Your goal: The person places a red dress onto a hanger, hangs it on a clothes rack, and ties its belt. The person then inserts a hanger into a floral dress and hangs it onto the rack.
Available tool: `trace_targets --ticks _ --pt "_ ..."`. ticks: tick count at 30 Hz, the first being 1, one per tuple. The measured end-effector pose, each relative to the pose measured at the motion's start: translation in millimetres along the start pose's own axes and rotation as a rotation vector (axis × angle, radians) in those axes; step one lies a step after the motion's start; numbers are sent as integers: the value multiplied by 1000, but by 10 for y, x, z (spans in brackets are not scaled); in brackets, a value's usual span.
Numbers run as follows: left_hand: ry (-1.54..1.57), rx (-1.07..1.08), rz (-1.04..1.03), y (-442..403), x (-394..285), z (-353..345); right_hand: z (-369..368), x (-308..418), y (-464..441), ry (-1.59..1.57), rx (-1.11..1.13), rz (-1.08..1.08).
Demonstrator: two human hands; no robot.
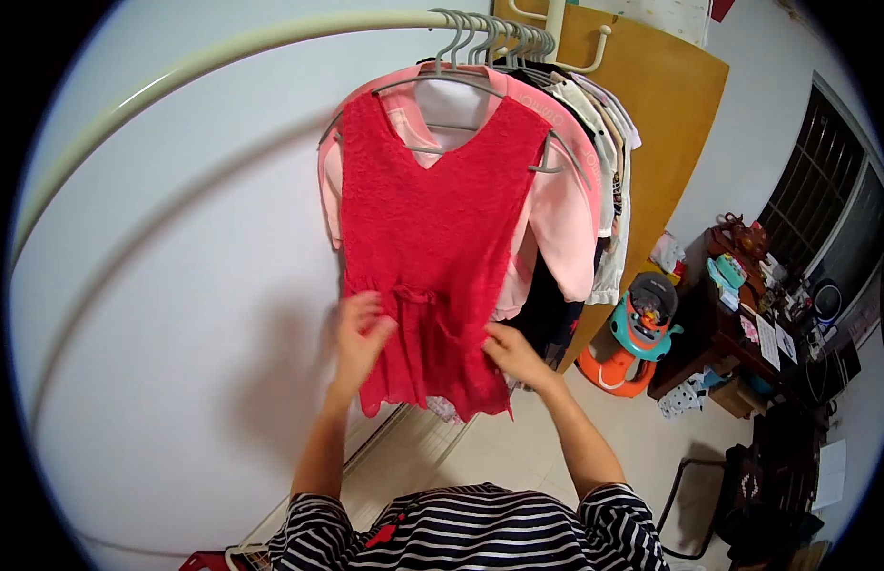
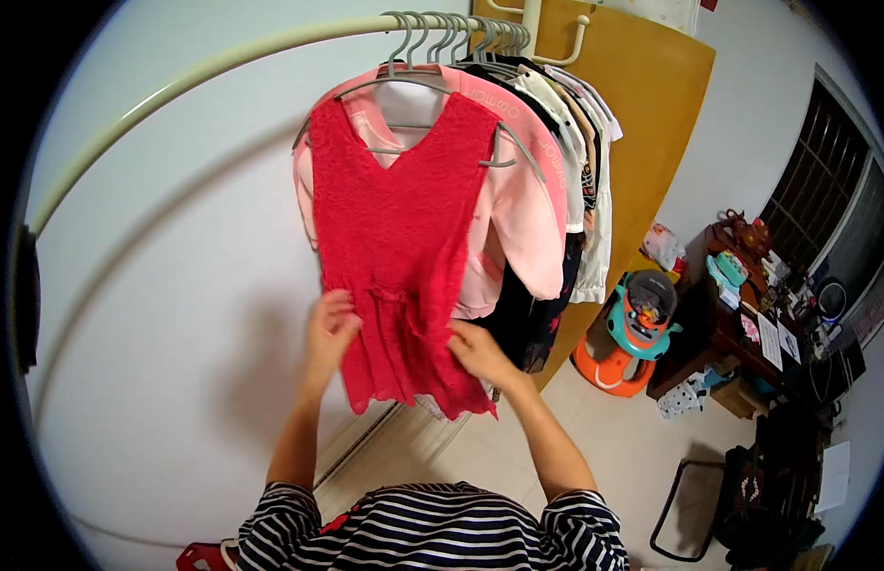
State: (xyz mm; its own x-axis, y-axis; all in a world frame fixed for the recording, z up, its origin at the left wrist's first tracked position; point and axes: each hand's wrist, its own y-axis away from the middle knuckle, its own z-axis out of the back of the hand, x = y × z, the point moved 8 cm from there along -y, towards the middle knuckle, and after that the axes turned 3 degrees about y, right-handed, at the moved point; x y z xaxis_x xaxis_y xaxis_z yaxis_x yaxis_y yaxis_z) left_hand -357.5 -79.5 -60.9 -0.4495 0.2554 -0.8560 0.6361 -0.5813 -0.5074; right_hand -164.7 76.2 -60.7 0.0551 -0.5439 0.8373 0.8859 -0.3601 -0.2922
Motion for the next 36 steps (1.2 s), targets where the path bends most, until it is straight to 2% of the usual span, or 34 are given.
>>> trace_targets --ticks 1,3,4,5,7,8,9,10,12,13,14,17,23,25,26,29,30,33,34,35,36 --pt "56 188 -35 144 -211 -316 -108 112 -11 93 -8 37" --pt "-133 322 -165 380 -646 -697 -367 368 -29 192 -5 294" --pt "-199 270 -211 406 -714 -724 -519 405 -43 153 192 163" --pt "-201 274 -215 413 -614 -662 -599 355 -49 55 280 44" --pt "-195 270 -58 375 -218 -424 -557 506 -33 30 271 97" --pt "-26 96 -34 356 -155 -262 -512 471 -42 29 266 97" --pt "38 56 90 368 -252 -133 -516 414 -31 4 348 116" --pt "64 14 82 367 -222 12 -523 382 -17 -21 432 135" --pt "81 -29 76 378 -289 228 -427 117 -154 -136 306 34" --pt "199 -11 115 396 -434 292 -383 67 -247 -239 203 24" --pt "315 4 156 422 -500 346 -336 -11 -321 -208 152 -5" --pt "454 -95 288 538 -301 652 -390 -154 -607 -207 101 12" --pt "409 -83 236 629 -456 1003 -836 -340 -1177 -354 90 10" --pt "423 -60 238 679 -478 1114 -1015 -432 -1341 -395 101 -134" --pt "420 -67 248 720 -453 1189 -1054 -344 -1434 -394 38 -1" --pt "437 -93 262 735 -494 1291 -1217 -480 -1722 -457 -4 -33" --pt "465 -104 272 752 -511 1306 -1254 -470 -1751 -521 44 -115" --pt "505 -153 286 754 -425 1378 -1473 -514 -1887 -623 157 -110" --pt "498 -173 281 752 -426 1402 -1562 -502 -1961 -578 205 -14" --pt "474 -155 278 746 -438 1393 -1625 -574 -2018 -582 226 -8" --pt "450 -139 278 767 -451 1372 -1654 -554 -1994 -650 264 -104"
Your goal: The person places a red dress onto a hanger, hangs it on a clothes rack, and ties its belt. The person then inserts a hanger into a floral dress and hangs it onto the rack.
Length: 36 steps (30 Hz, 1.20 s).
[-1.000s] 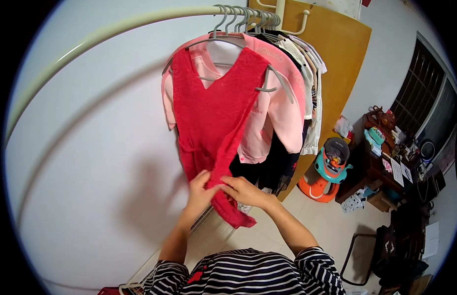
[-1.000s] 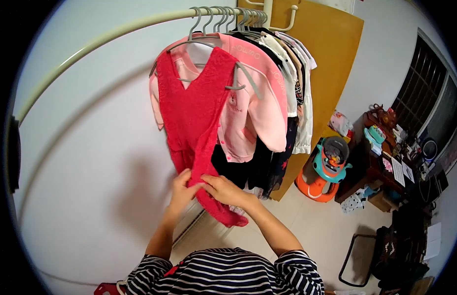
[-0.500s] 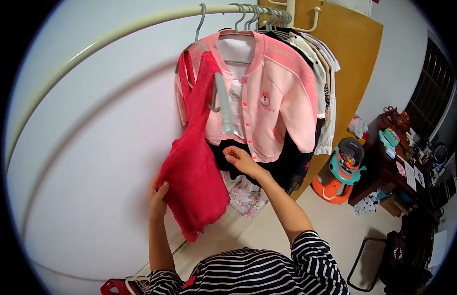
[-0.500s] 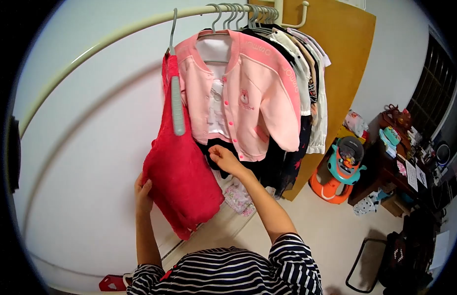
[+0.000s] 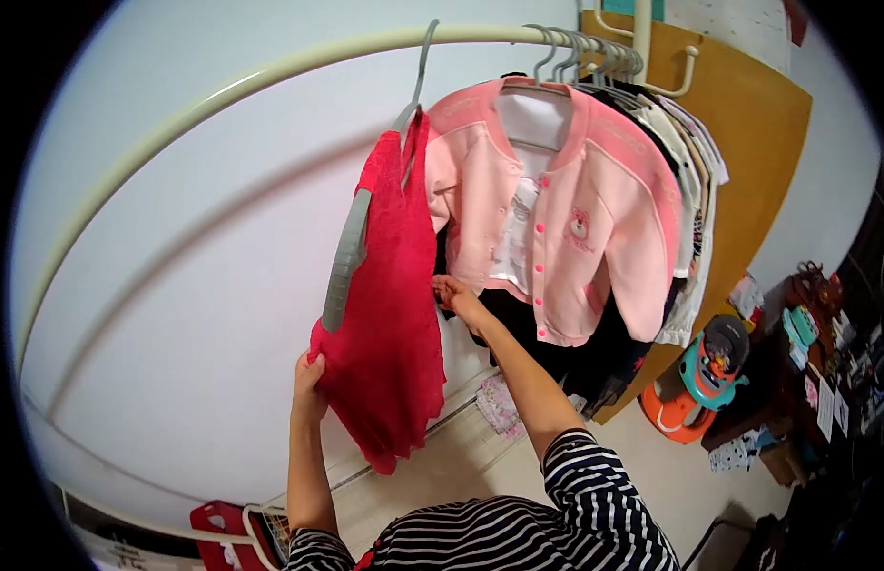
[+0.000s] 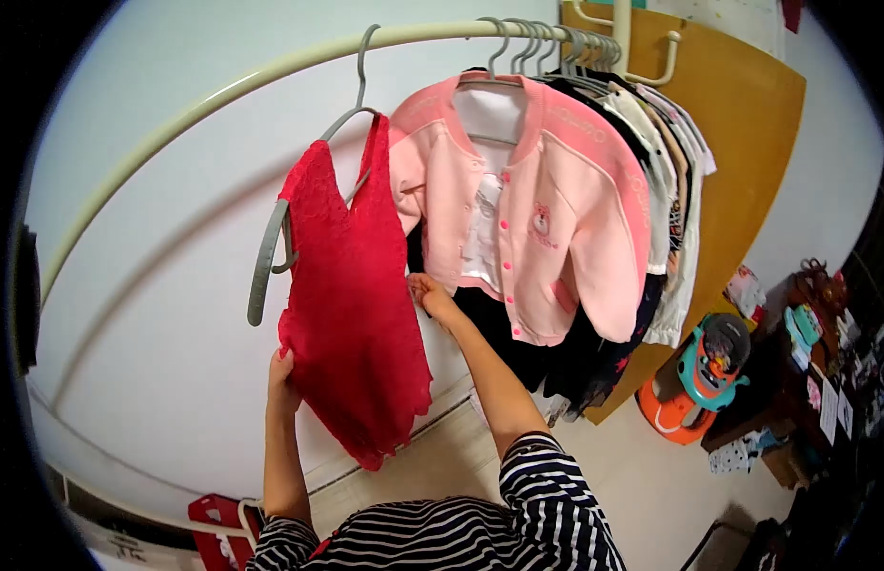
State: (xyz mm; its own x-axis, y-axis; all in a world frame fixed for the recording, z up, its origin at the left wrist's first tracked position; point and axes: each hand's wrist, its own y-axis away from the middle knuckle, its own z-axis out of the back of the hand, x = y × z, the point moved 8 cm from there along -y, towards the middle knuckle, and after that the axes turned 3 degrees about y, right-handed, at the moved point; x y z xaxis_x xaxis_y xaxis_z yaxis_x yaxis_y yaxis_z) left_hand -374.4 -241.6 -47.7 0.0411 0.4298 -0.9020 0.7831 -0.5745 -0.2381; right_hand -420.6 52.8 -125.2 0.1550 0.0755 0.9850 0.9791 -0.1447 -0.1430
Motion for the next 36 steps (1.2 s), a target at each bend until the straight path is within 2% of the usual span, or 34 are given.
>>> trace_targets --ticks 1,3,5,7,9,11,13,14,16,17,23,25,29,31,36 --pt "-4 -22 -5 41 -3 -10 -70 27 42 -77 11 -95" --pt "14 -52 -12 59 -46 -54 -106 144 10 -154 -4 -92" --pt "-1 -72 -21 84 -39 -38 -141 -11 -53 -65 170 -170" --pt "-4 -95 -29 130 -35 -29 -144 -5 -10 23 149 -187" --pt "-26 -95 -2 164 -15 -64 -208 -101 49 475 411 -298" --pt "2 -98 -5 186 -6 -106 -232 -153 72 515 483 -243" --pt "24 -92 -4 210 12 -173 -389 170 275 313 577 -88" --pt "52 -99 -3 205 25 -209 -439 239 327 313 588 -81" --pt "105 -75 22 175 99 -237 -429 103 425 -197 442 -464" --pt "103 -79 21 153 113 -232 -465 65 449 -259 428 -488" --pt "186 -12 20 38 169 -307 -614 70 431 -226 417 -338" --pt "165 20 101 44 231 -312 -661 94 435 -219 403 -303" --pt "238 17 113 19 243 -367 -717 147 424 -192 380 -246" --pt "222 104 154 -38 314 -395 -726 169 425 -180 365 -222" --pt "164 114 122 -83 236 -384 -607 281 391 -149 314 -164"
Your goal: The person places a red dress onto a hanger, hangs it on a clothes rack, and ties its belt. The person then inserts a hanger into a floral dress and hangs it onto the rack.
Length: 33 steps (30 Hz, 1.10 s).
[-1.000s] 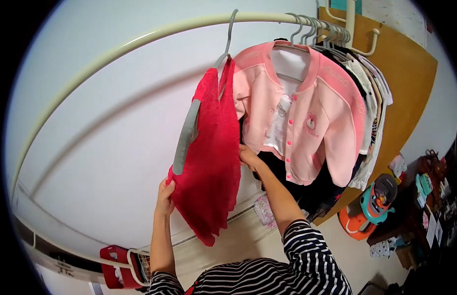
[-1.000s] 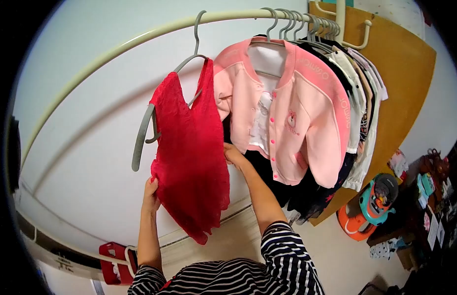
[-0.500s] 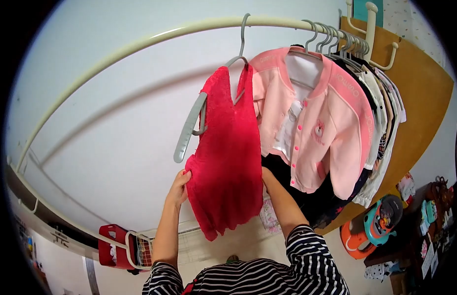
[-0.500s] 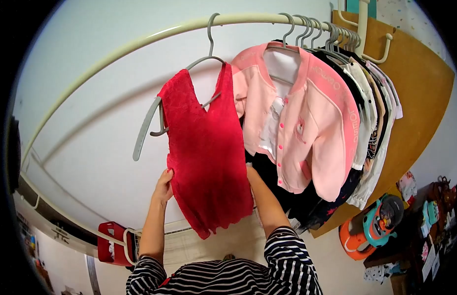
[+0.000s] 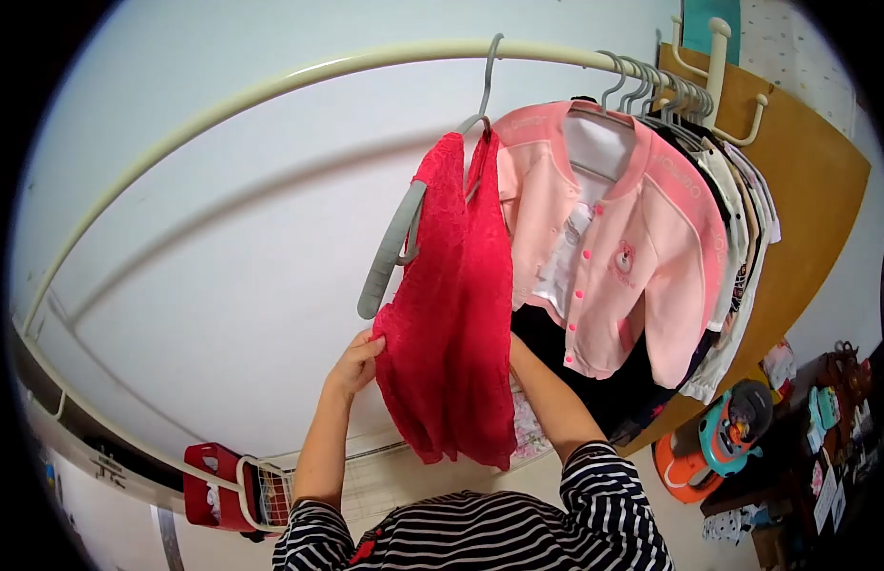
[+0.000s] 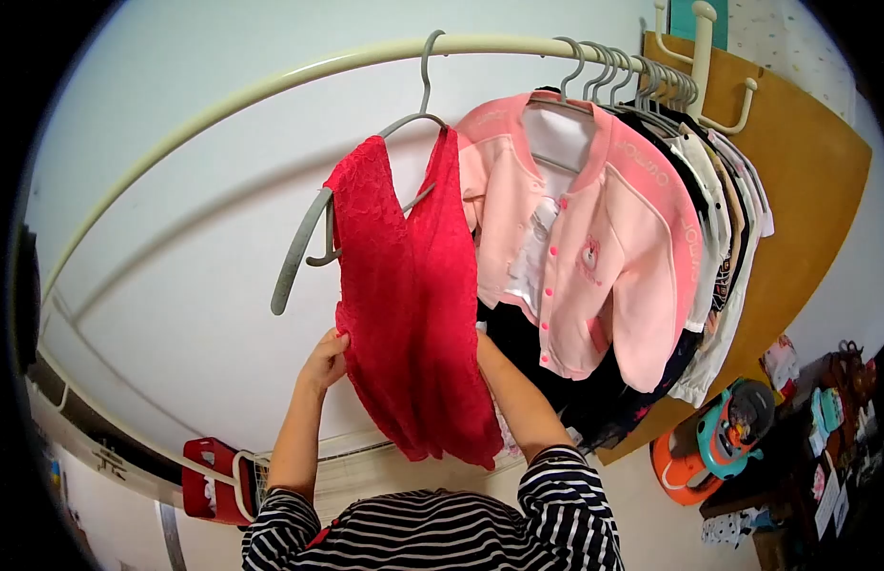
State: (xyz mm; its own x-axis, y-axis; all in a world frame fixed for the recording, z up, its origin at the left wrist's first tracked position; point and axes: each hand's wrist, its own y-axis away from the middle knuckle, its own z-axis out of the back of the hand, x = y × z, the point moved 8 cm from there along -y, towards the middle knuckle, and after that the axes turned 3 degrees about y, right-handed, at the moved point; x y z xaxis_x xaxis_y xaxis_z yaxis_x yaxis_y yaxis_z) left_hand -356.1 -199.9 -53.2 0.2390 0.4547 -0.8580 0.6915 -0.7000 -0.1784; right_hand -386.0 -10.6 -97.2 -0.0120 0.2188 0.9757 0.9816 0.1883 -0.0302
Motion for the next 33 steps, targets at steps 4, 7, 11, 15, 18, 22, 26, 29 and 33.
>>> trace_targets --ticks 4,7,11,15,18,22,26,29,33 --pt "16 -18 35 -38 13 80 85 99 37 39 -30 33" --pt "-24 -5 53 -110 106 4 -4 70 80 87 -23 48" --pt "-77 1 69 -204 172 25 -185 64 35 172 -8 94" --pt "-33 -43 -34 -257 12 105 -201 114 -21 219 -32 131" --pt "-17 -58 -80 -214 -94 86 -140 165 -40 241 -65 154" --pt "-72 -52 -95 -194 -135 151 34 248 -1 254 -129 175" --pt "-91 -60 -118 -186 -205 190 315 380 124 271 -210 190" --pt "-78 -80 -164 -146 -297 220 514 504 248 280 -261 197" --pt "-46 -63 -150 -141 -287 204 621 590 384 289 -289 201"
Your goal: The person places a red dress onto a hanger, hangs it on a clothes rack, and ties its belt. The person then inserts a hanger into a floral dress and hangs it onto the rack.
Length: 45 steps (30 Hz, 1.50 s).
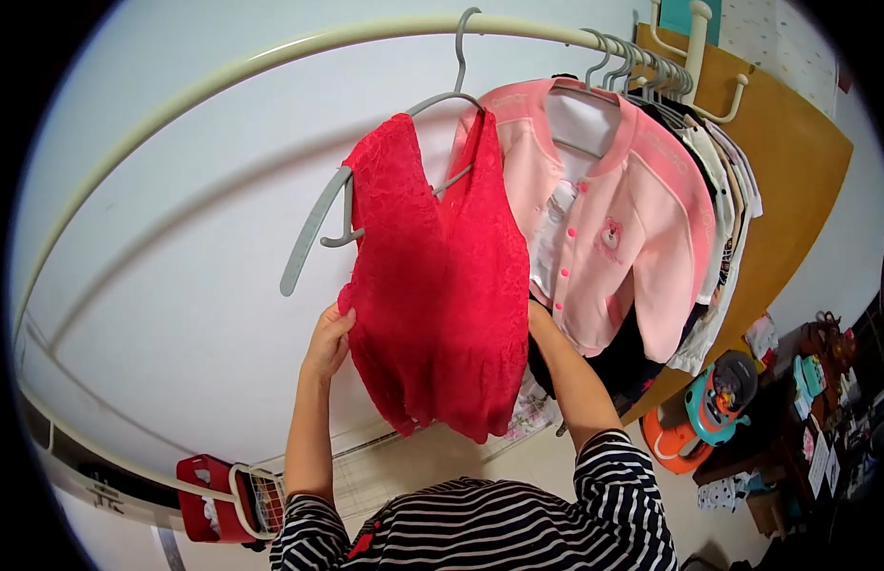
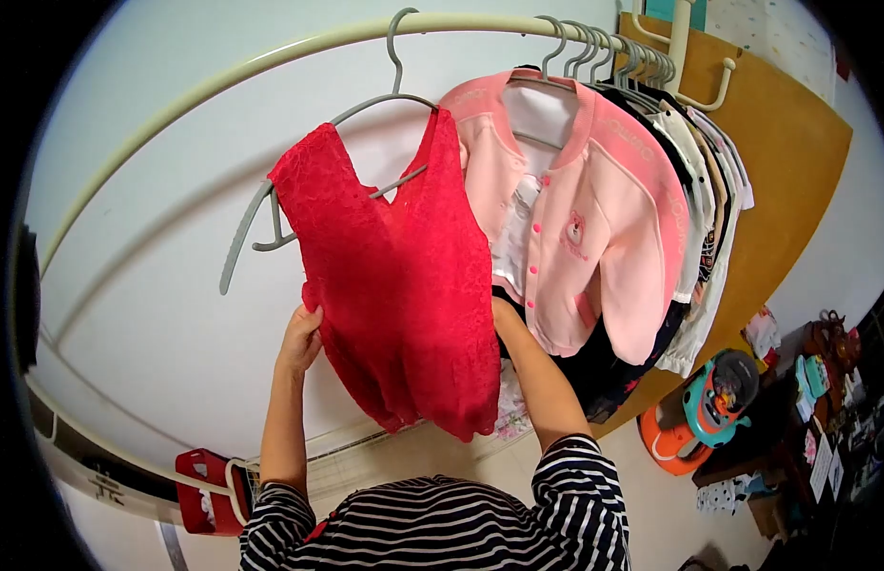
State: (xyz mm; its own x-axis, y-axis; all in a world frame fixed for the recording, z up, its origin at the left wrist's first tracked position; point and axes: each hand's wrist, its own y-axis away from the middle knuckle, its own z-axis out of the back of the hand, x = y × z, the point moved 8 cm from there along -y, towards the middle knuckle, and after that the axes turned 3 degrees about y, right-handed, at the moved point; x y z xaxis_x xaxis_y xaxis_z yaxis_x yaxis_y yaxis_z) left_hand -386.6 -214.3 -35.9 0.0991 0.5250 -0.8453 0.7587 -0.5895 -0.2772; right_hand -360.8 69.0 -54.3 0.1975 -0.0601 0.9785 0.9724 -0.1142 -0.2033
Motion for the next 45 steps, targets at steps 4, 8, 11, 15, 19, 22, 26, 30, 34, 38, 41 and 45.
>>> trace_targets --ticks 4,8,11,15,19,22,26,30,34,38,41,45 --pt "-1 -2 15 9 16 -63 19 32 63 11 4 4" --pt "-7 1 -47 9 -26 -101 5 55 121 27 15 10" --pt "2 -8 -59 49 -56 -124 -41 69 157 44 31 14" --pt "129 89 -171 92 -148 -107 -87 87 184 64 54 21" --pt "288 21 -246 63 -122 130 -167 92 227 93 93 25" --pt "367 -32 -283 59 -172 168 -276 93 241 123 136 35" --pt "393 -148 -238 69 -178 243 -443 108 251 161 196 52" --pt "212 -165 -93 144 -226 158 -588 122 231 195 228 80" --pt "-277 -136 216 281 -198 -65 -610 161 184 208 197 127" --pt "-560 7 301 333 -168 -241 -481 221 160 215 125 161" --pt "-519 -70 269 254 -104 -78 -332 245 205 224 79 161" --pt "-209 -140 154 156 -60 163 -113 212 391 241 35 134"
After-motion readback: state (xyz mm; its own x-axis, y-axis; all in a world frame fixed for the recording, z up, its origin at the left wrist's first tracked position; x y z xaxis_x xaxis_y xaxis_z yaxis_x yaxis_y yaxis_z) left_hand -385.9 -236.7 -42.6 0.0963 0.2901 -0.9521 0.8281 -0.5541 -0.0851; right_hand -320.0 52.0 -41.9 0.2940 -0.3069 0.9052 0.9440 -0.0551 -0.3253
